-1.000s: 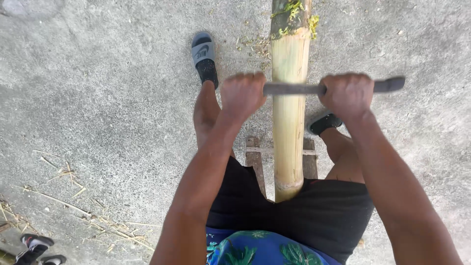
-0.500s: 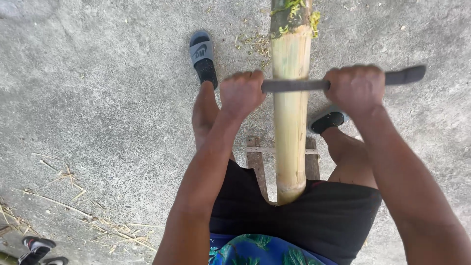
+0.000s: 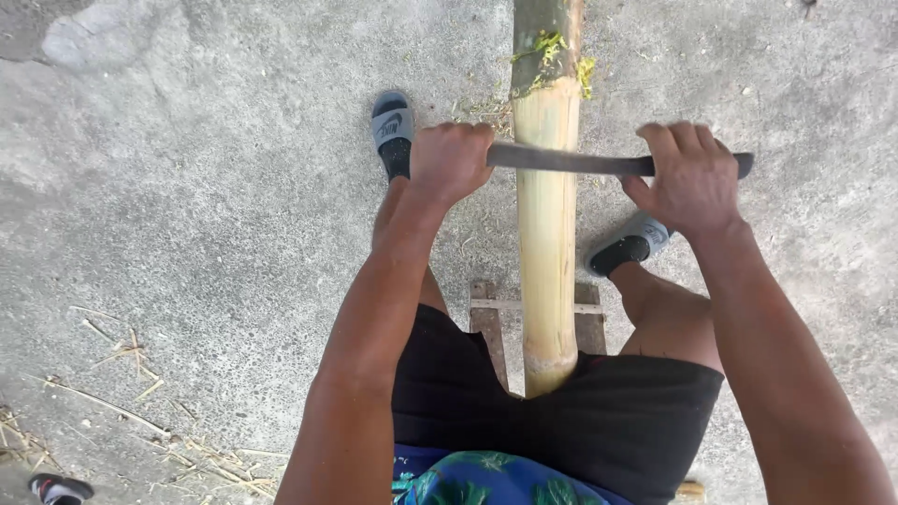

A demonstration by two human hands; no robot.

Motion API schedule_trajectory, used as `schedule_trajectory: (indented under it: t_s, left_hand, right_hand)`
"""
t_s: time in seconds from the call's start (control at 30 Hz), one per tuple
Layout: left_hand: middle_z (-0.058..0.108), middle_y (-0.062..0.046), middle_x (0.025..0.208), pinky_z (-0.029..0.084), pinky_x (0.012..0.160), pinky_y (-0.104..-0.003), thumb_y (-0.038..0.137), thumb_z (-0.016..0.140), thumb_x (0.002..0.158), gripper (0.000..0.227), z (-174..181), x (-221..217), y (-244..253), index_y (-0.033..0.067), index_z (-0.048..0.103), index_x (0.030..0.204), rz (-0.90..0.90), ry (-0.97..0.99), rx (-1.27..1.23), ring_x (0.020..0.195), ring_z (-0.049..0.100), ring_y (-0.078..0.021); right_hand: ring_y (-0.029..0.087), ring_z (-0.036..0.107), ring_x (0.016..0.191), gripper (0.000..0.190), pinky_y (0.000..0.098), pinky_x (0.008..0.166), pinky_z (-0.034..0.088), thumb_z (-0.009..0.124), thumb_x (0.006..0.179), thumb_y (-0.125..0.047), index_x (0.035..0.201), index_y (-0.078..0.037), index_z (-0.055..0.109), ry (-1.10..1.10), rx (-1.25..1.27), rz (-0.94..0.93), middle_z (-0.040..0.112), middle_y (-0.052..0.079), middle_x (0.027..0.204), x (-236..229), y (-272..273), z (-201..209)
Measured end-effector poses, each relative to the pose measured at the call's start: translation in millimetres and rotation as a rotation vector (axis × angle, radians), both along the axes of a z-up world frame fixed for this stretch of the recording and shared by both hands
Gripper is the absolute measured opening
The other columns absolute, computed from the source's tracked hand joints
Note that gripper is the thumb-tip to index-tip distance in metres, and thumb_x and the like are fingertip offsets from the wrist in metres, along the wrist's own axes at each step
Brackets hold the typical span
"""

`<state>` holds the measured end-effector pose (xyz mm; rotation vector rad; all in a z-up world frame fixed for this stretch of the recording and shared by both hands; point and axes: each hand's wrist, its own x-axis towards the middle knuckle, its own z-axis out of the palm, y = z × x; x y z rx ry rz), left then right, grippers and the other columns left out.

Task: Stripping bark from a bamboo or wood pole using a large knife.

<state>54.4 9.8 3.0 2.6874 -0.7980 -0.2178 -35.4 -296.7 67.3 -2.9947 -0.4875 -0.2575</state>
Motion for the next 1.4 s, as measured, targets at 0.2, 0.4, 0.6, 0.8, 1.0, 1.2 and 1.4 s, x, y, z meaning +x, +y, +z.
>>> schedule_trajectory:
  t_s: [0.2,0.4,0.6,0.8,1.0,1.2,1.4]
  left_hand:
    - [0.059,-0.022,0.130,0.044,0.106,-0.062,0.008,0.066,0.081,0.042,64,-64,-21,0.0032,0.067,0.123,0.051,-0.342,0.020,0.131,0.051,-0.0375]
    - [0.073,-0.013,0.100,0.041,0.118,-0.055,0.013,0.057,0.099,0.015,41,-163,-102,0.0076,0.071,0.097,-0.534,0.106,-0.136,0.109,0.066,-0.0237]
    - [0.073,-0.006,0.074,0.036,0.099,-0.038,0.044,0.053,0.089,0.038,31,-157,-118,0.0127,0.073,0.078,-0.543,0.151,0.173,0.088,0.065,-0.0173]
    - [0.075,-0.004,0.076,0.037,0.103,-0.036,0.042,0.050,0.092,0.040,25,-160,-126,0.0135,0.073,0.075,-0.466,0.163,0.239,0.093,0.065,-0.0177]
    - [0.074,-0.005,0.075,0.037,0.103,-0.034,0.036,0.051,0.090,0.035,15,-163,-126,0.0141,0.073,0.074,-0.402,0.135,0.148,0.087,0.067,-0.0166]
    - [0.073,-0.004,0.071,0.037,0.101,-0.035,0.036,0.049,0.096,0.038,22,-164,-129,0.0138,0.070,0.073,-0.450,0.182,0.205,0.080,0.064,-0.0160]
    - [0.072,-0.004,0.068,0.036,0.102,-0.034,0.037,0.051,0.092,0.037,22,-164,-127,0.0139,0.070,0.072,-0.408,0.186,0.185,0.083,0.064,-0.0165]
  right_hand:
    - [0.019,0.065,0.056,0.030,0.0350,0.056,0.054,0.081,0.090,-0.034,0.086,-0.010,0.062,0.340,-0.107,-0.184,0.066,0.005,0.069,-68,-38,-38]
    - [0.016,0.064,0.052,0.027,0.0327,0.048,0.052,0.073,0.096,-0.029,0.081,-0.011,0.059,0.275,0.012,-0.104,0.066,0.004,0.066,-57,5,-43]
    - [0.023,0.066,0.056,0.022,0.0378,0.049,0.053,0.068,0.101,-0.023,0.087,-0.009,0.058,0.209,-0.053,-0.223,0.066,0.008,0.068,0,-16,-46]
    - [0.016,0.065,0.053,0.018,0.0347,0.045,0.051,0.063,0.106,-0.014,0.088,-0.010,0.061,0.264,-0.221,0.104,0.066,0.005,0.067,-24,-11,-67]
    - [0.010,0.056,0.038,0.028,0.0289,0.030,0.043,0.058,0.103,-0.025,0.083,-0.006,0.059,0.481,-0.212,-0.081,0.061,0.002,0.057,-33,6,-61]
    - [0.013,0.055,0.038,0.030,0.0322,0.032,0.043,0.057,0.110,-0.024,0.086,-0.007,0.059,0.410,-0.061,-0.282,0.060,0.002,0.054,-27,-2,-64]
    - [0.026,0.067,0.050,0.022,0.0418,0.045,0.053,0.064,0.101,-0.025,0.092,-0.006,0.059,0.392,0.133,-0.350,0.065,0.009,0.061,-32,-6,-77]
